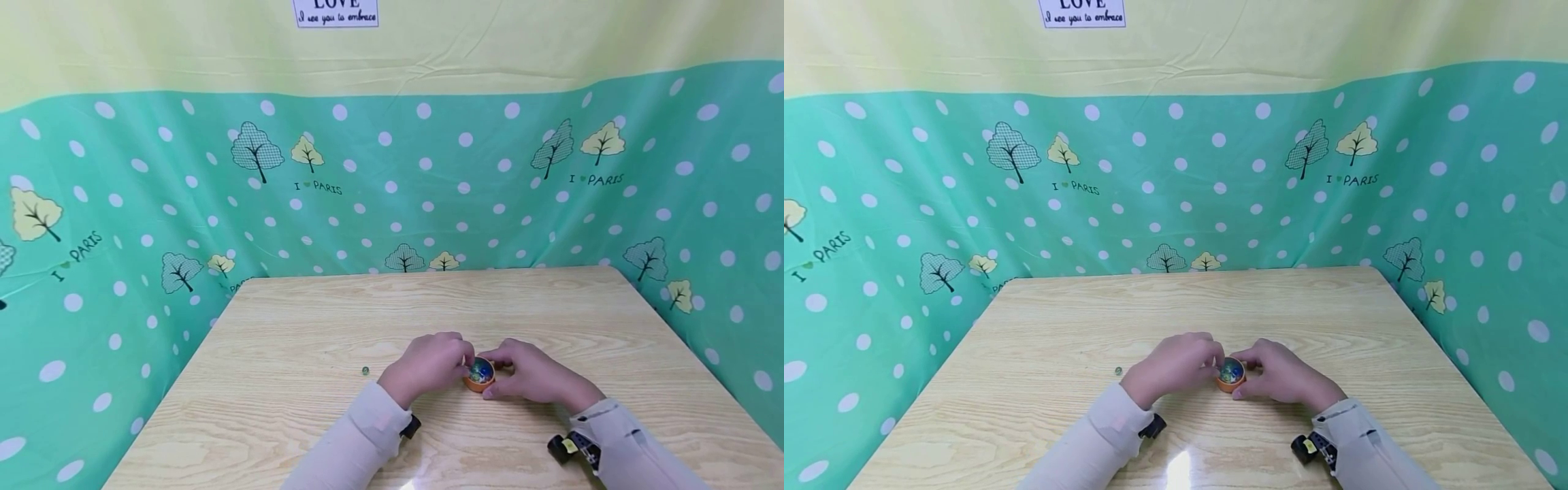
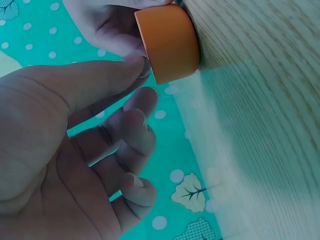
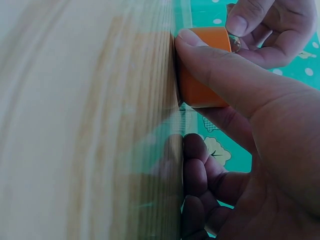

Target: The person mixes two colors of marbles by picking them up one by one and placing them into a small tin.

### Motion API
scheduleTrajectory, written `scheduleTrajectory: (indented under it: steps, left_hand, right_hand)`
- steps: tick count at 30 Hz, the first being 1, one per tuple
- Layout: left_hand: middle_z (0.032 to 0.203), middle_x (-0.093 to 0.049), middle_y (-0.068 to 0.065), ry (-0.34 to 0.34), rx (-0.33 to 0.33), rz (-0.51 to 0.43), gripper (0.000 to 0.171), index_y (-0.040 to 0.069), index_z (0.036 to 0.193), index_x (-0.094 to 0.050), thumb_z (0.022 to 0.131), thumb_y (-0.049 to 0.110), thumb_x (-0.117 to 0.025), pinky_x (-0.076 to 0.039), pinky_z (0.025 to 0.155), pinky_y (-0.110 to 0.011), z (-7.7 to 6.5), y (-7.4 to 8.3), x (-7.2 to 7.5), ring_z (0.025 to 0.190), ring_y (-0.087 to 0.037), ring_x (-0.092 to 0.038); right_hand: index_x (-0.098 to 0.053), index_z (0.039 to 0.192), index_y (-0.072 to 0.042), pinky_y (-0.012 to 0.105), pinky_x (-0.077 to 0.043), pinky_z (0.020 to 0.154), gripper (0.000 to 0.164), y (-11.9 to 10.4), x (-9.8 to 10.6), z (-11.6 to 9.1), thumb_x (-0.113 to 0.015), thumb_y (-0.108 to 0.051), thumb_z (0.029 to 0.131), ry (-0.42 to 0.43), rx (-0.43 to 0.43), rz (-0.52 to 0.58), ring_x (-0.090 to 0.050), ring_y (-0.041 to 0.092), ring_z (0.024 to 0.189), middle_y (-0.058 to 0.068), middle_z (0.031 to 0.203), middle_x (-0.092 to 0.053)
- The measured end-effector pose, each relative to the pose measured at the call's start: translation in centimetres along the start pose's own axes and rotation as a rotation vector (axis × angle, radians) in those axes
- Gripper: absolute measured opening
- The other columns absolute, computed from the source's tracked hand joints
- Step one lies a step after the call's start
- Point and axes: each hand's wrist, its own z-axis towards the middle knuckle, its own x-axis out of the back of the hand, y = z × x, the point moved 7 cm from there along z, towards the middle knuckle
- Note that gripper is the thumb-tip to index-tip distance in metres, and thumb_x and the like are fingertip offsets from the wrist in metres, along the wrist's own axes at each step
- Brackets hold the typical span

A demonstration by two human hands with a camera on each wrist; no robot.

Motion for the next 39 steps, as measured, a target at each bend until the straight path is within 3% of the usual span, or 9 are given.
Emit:
scheduleTrajectory:
  steps: [11, 39]
  left_hand:
    - [0.094, -0.065, 0.011, -0.031, 0.003, 0.022, 0.006, 0.027, 0.101, -0.077, 0.095, 0.025, -0.076, -0.047, 0.061, -0.023, 0.03, 0.17, -0.16, 0.076, -0.004, -0.055]
    - [0.091, -0.065, 0.012, -0.012, 0.002, 0.026, 0.004, 0.026, 0.097, -0.076, 0.094, 0.023, -0.076, -0.047, 0.061, -0.024, 0.02, 0.04, -0.13, 0.076, -0.005, -0.055]
  right_hand:
    - [-0.071, 0.131, -0.032, 0.026, -0.043, 0.078, 0.053, -0.23, 0.03, -0.07, -0.087, -0.045, 0.081, -0.003, 0.016, 0.015, -0.055, 0.019, 0.095, -0.005, 0.107, -0.063]
    - [-0.071, 0.133, -0.027, 0.025, -0.04, 0.072, 0.06, 0.03, -0.1, 0.0, -0.088, -0.047, 0.079, 0.014, 0.024, -0.001, -0.052, 0.019, 0.088, -0.004, 0.101, -0.061]
